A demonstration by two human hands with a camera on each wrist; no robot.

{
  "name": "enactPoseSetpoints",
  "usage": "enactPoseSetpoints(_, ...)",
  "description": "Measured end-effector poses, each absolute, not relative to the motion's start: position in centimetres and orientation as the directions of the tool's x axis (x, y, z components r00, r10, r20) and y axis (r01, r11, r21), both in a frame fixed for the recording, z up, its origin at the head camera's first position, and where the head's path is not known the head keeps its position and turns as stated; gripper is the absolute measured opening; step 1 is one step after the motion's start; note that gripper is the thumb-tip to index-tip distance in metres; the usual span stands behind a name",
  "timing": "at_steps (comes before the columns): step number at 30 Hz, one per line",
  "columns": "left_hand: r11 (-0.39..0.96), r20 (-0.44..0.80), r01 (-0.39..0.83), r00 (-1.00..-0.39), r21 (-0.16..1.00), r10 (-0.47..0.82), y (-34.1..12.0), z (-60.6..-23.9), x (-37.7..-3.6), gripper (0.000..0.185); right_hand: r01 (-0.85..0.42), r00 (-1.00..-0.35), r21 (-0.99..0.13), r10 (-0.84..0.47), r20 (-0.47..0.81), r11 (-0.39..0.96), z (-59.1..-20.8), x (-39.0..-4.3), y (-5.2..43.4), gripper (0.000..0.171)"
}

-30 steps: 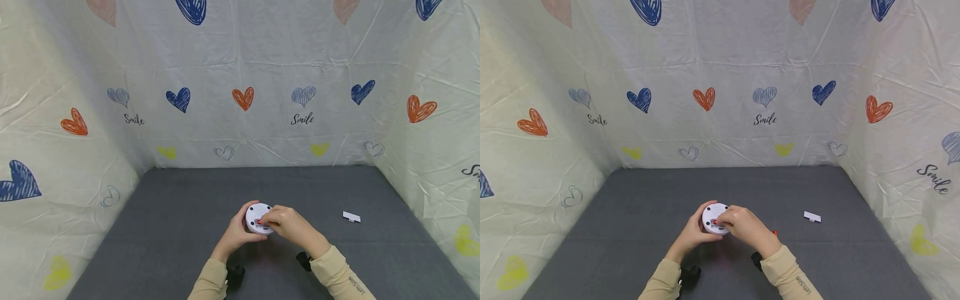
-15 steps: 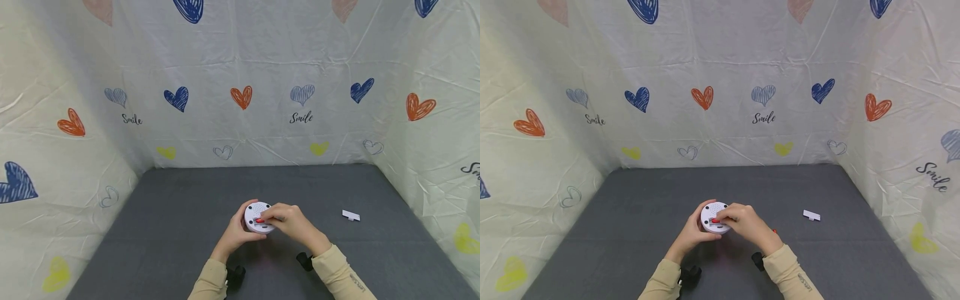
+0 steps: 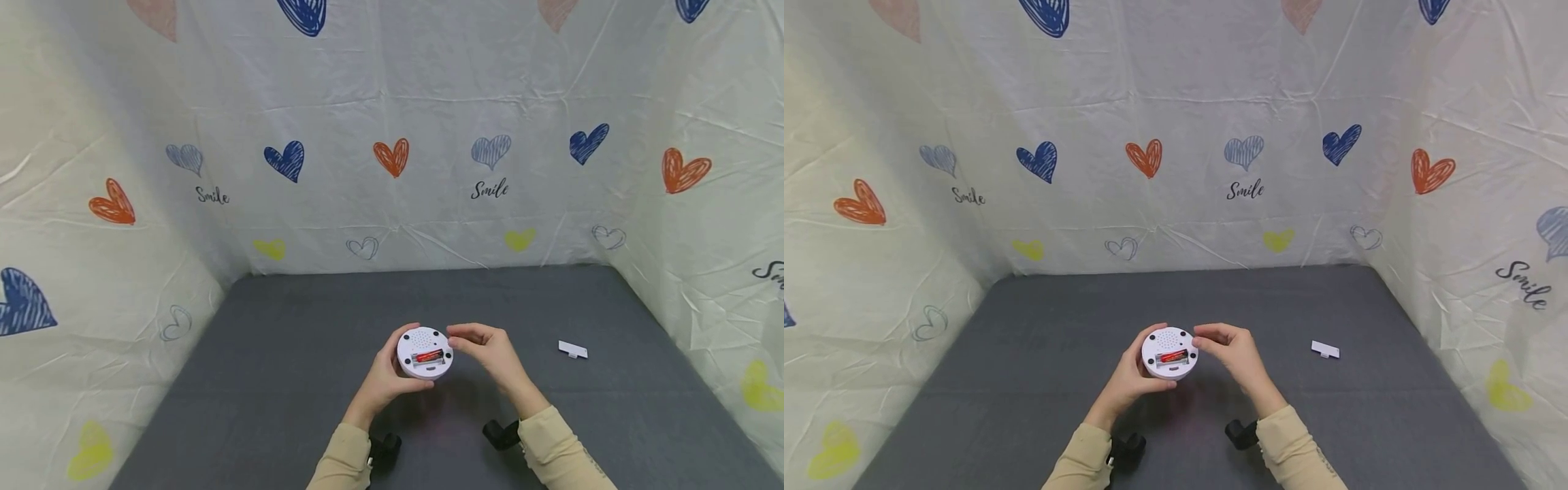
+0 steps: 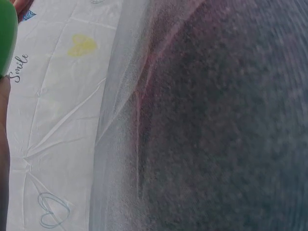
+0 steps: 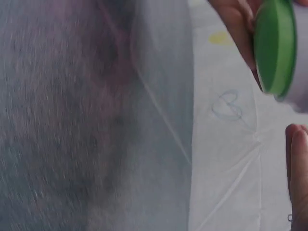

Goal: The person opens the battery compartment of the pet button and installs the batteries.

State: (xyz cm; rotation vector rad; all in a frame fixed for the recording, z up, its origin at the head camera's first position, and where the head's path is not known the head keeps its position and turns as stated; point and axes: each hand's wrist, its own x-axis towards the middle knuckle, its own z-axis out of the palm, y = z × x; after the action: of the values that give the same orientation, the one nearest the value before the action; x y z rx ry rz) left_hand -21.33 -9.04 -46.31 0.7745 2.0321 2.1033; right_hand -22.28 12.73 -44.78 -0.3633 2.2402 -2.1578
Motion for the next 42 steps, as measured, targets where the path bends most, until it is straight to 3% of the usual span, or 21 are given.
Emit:
enactPoseSetpoints(3, -0.104, 0.280, 0.261, -0.857, 0.960, 0.432, -9.0, -46.2, -21.4, 0.091, -0.068, -0.978, -0.998, -0.197, 0.066, 0.004, -44.9, -22.3, 12.7, 0.044)
enactPoseSetpoints(9, -0.145, 0.308, 0.272, -0.844, 0.951, 0.440, -8.9, -47.2, -21.9, 0.092, -0.027, -0.966, -0.999, -0.256, 0.036, -0.041, -45.0, -22.4, 12.6, 0.046)
enactPoseSetpoints(15, -0.148, 0.307, 0.269, -0.845, 0.952, 0.439, -8.9, -48.7, -22.5, 0.093, -0.087, -0.968, -0.996, -0.237, 0.083, 0.007, -44.7, -22.1, 12.7, 0.043)
enactPoseSetpoints(21, -0.157, 0.299, 0.255, -0.845, 0.954, 0.443, -8.9, -48.1, -22.2, 0.092, -0.194, -0.948, -0.978, -0.268, 0.168, 0.073, -43.6, -21.5, 12.7, 0.036)
enactPoseSetpoints(32, -0.140, 0.293, 0.257, -0.832, 0.956, 0.472, -8.6, -46.3, -21.0, 0.091, -0.167, -0.950, -0.974, -0.289, 0.118, 0.151, -43.2, -22.2, 12.8, 0.024)
enactPoseSetpoints(42, -0.137, 0.336, 0.309, -0.817, 0.941, 0.468, -8.1, -46.0, -20.9, 0.092, -0.148, -0.970, -0.954, -0.226, 0.089, 0.260, -42.3, -21.8, 12.5, 0.025)
